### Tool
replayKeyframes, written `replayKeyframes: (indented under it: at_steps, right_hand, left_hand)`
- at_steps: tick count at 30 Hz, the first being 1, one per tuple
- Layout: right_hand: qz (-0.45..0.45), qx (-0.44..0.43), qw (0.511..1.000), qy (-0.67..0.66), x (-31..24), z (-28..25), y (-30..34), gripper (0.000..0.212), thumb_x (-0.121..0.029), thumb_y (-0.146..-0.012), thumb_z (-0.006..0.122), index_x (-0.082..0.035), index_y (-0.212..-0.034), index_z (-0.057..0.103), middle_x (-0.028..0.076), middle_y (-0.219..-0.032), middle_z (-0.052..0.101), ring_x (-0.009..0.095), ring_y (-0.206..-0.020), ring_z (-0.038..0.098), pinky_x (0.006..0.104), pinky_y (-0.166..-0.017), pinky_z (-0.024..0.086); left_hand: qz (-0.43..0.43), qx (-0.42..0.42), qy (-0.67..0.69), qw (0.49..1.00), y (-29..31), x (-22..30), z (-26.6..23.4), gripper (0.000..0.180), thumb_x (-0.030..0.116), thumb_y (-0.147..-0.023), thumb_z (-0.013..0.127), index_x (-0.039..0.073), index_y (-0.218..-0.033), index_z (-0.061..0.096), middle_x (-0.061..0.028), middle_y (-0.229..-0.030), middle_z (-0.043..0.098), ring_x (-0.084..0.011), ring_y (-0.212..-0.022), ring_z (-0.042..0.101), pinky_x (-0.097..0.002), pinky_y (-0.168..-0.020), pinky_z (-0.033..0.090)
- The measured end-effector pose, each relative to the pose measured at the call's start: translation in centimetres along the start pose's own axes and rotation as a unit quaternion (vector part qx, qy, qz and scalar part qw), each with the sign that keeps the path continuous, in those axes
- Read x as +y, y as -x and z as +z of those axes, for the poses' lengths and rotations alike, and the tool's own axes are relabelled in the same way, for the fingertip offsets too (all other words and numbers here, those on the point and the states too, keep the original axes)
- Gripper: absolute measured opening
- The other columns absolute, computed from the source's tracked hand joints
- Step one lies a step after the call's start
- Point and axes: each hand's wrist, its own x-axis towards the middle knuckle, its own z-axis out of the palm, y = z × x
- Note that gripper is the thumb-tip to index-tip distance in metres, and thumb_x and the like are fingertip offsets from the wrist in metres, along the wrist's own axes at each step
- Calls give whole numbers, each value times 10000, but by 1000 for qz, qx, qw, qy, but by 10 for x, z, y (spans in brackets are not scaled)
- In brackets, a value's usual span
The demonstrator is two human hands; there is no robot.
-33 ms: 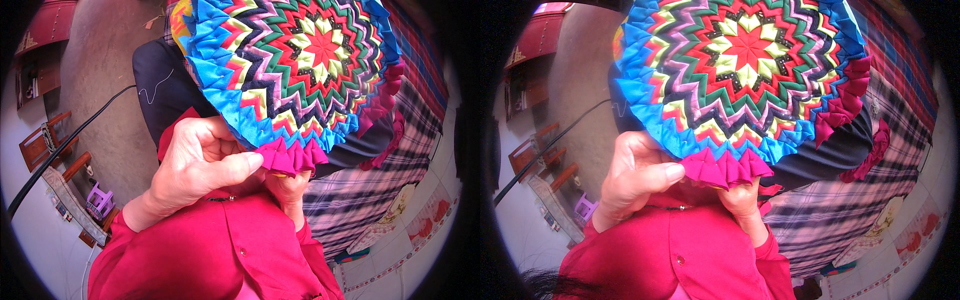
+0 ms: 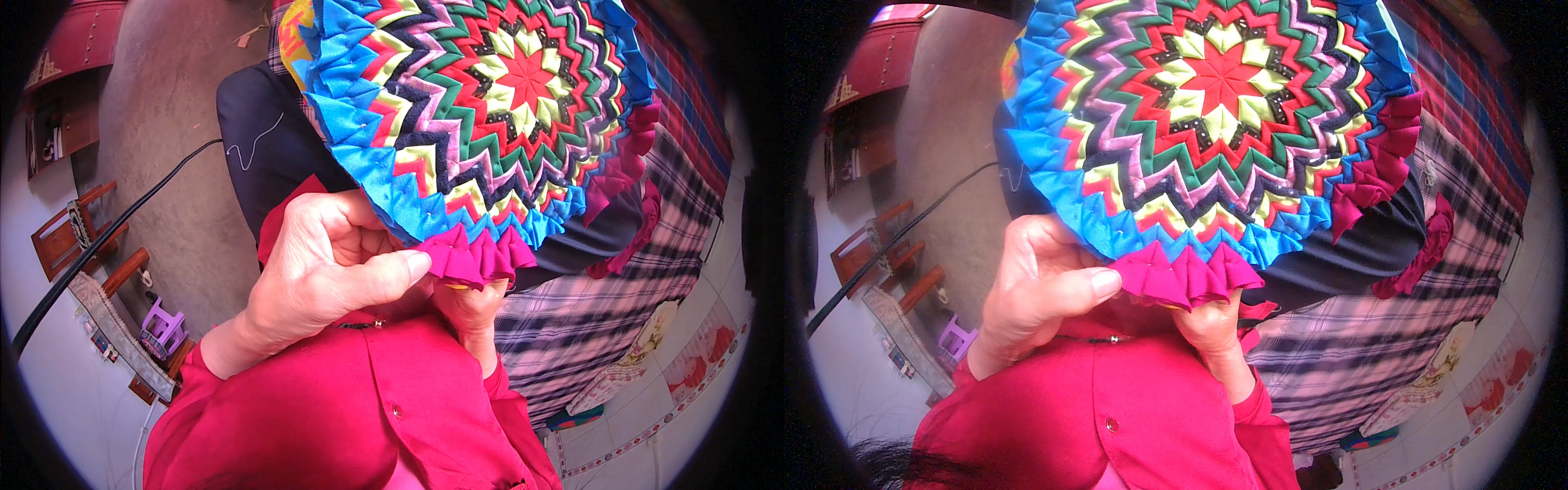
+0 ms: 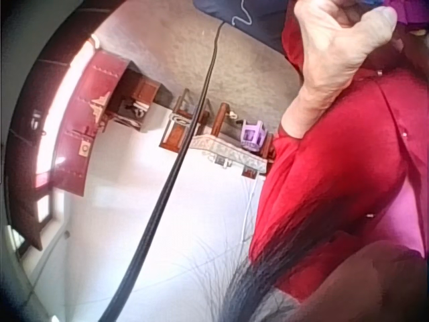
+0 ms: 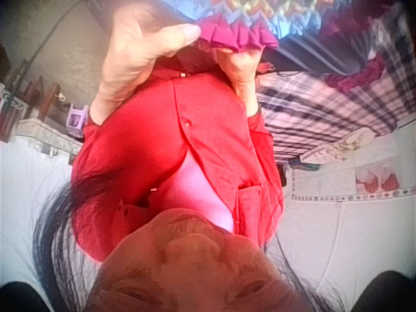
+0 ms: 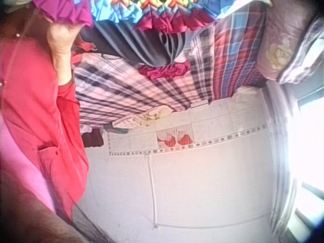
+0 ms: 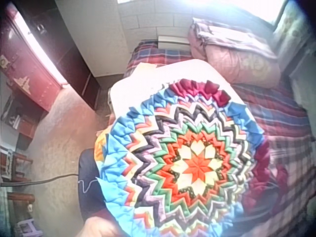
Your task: The person sews the edge of a colorful circular fabric piece using a needle and thread while wearing a thimble. They then spread a piece of red cloth on a bed, pinning a section before preparing to use scissors.
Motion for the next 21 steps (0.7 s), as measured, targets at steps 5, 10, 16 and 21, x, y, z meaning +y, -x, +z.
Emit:
replayKeyframes:
  at_steps: [5, 10, 16, 21]
  right_hand:
    - [-217, 3, 944, 248, -7, -5, -13, 457, -272, -793, 741, -93, -1206, 663, 68, -1227, 650, 323, -1238, 533, 535, -1120, 229]
    - [-294, 9, 897, 330, -13, -8, -21, 494, -207, -802, 731, -58, -1262, 628, 71, -1293, 612, 305, -1289, 488, 501, -1139, 193]
    - [29, -2, 996, -89, 6, 4, 2, 658, -77, -773, 767, -10, -1352, 462, 98, -1326, 571, 283, -1247, 529, 463, -1121, 265]
    - [25, 70, 955, -288, -8, 16, -9, 623, -20, -801, 753, -55, -1334, 433, 151, -1208, 609, 282, -1050, 634, 412, -858, 521]
  left_hand:
    - [-20, -25, -33, 999, 0, -2, -13, 266, -6, -881, 643, -58, -1141, 625, -81, -1039, 681, -82, -893, 634, -229, -772, 496]
    - [-8, -31, 9, 999, -3, 3, -6, 251, -4, -879, 648, -75, -1120, 631, -98, -1055, 682, -106, -930, 642, -248, -828, 506]
    - [17, -11, -13, 1000, -5, 1, -1, 236, -8, -874, 650, -89, -1095, 643, -114, -1053, 689, -123, -933, 651, -273, -857, 517]
    - [45, 12, -8, 999, -8, -6, 4, 230, -24, -864, 654, -90, -1085, 649, -108, -1034, 696, -118, -916, 652, -268, -846, 517]
